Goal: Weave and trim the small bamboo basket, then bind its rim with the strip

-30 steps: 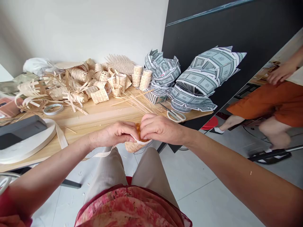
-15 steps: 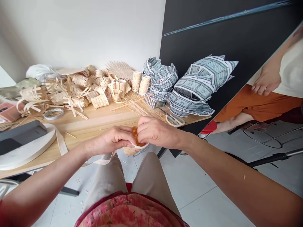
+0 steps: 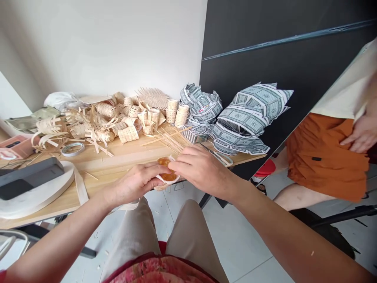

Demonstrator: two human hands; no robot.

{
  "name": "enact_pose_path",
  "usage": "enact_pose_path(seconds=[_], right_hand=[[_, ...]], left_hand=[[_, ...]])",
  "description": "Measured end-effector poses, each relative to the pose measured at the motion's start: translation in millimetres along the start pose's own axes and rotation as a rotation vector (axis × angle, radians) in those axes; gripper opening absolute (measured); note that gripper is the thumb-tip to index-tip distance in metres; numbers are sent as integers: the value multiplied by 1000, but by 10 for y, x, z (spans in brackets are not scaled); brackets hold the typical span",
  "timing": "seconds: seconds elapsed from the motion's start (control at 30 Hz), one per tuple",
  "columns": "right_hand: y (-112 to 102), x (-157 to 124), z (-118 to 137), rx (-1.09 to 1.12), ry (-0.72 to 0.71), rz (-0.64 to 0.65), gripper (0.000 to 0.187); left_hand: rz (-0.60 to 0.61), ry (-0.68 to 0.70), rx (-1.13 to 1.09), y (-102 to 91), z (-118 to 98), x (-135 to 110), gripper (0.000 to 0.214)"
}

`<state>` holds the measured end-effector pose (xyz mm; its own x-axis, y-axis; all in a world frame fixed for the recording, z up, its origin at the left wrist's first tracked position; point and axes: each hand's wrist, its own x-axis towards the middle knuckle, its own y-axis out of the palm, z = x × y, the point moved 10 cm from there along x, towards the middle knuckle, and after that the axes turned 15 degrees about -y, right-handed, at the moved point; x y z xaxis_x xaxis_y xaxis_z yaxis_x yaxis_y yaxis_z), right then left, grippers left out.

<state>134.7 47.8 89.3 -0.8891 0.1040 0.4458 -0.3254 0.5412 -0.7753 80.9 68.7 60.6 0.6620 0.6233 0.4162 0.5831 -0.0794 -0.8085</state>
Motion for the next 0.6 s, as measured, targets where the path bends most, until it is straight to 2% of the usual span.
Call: enact_pose_path(seconds=[0.23,0.37,0.5,0.6], right_hand=[[-90,-171,-29,137,163,-154,17],[-139,-240,-8,94,277,-295,15],[-34,-109,198,8,169,-300,22],[29,-38,256,-51,109,-293,23]], left_hand=[[-84,22,20,-101,-19,1,23],[-132,-16,13,-152,52,21,22],[-164,-46,-36,-159,110,21,23],[-168,-62,-74,-147,145,11,24]])
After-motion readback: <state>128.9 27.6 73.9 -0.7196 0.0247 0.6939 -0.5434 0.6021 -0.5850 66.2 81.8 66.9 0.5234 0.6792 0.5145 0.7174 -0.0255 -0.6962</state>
